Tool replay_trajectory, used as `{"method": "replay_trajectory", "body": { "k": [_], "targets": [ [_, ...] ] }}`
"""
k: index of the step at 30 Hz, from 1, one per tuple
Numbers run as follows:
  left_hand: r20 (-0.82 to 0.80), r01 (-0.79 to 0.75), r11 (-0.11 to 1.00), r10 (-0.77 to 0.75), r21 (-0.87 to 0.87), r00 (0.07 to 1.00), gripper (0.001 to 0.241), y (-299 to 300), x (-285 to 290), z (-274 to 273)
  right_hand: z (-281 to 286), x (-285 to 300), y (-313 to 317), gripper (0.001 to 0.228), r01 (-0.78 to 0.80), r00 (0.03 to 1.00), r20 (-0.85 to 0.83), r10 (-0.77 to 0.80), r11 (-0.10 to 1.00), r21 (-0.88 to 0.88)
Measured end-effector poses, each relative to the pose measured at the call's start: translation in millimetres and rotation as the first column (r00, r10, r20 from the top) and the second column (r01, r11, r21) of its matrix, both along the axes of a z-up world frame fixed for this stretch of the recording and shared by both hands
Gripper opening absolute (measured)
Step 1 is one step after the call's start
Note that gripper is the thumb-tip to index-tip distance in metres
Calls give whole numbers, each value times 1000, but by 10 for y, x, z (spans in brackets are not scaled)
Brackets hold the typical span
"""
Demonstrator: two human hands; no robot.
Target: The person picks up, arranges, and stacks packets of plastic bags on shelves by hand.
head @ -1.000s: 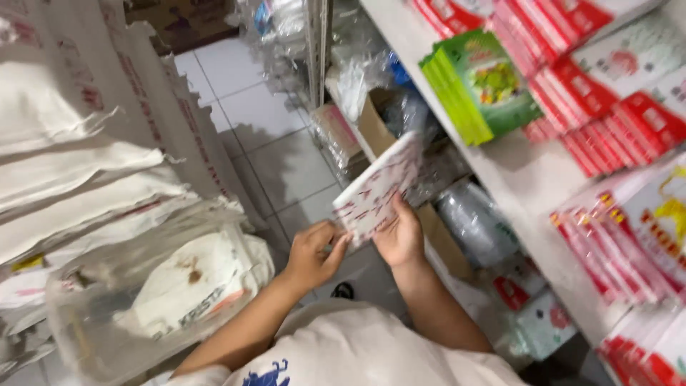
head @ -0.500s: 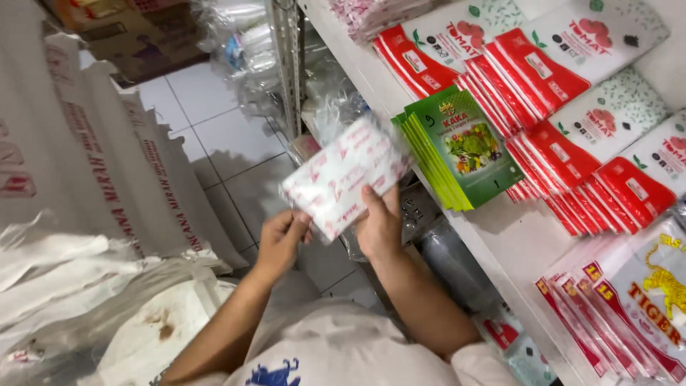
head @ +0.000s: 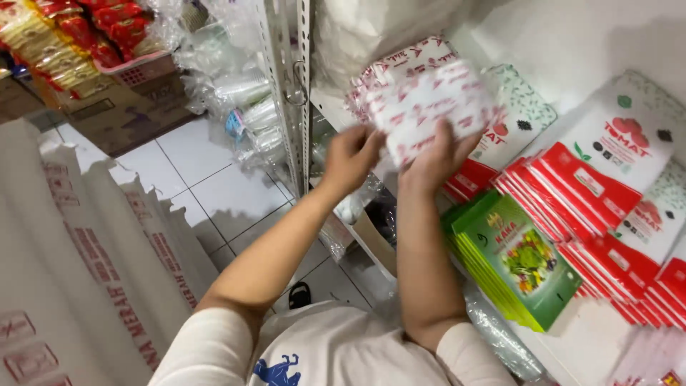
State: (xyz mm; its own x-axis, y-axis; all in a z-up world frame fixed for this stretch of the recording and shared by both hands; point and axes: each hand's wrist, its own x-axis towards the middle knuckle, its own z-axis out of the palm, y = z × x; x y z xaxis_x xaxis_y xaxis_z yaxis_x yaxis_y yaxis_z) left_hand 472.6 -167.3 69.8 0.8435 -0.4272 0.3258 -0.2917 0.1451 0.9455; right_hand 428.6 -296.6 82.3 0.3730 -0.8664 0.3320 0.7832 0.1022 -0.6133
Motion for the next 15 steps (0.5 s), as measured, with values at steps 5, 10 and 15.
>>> {"method": "replay_trajectory", "body": {
  "k": [5,10,15],
  "targets": [
    [-101,-18,998,25,65,995,33,-365,595,244,41,767,-537,102,157,904,-404,-139,987,13],
    [-148,38,999,-40,-16,988,33,-431,718,66,-17,888,-541,92,113,925,-356,-134,990,-79],
    [-179,103,986,-126,-135,976,40,-441,722,-169,-25,705,-452,91,66,978,-193,-78,995,-69]
  ]
}}
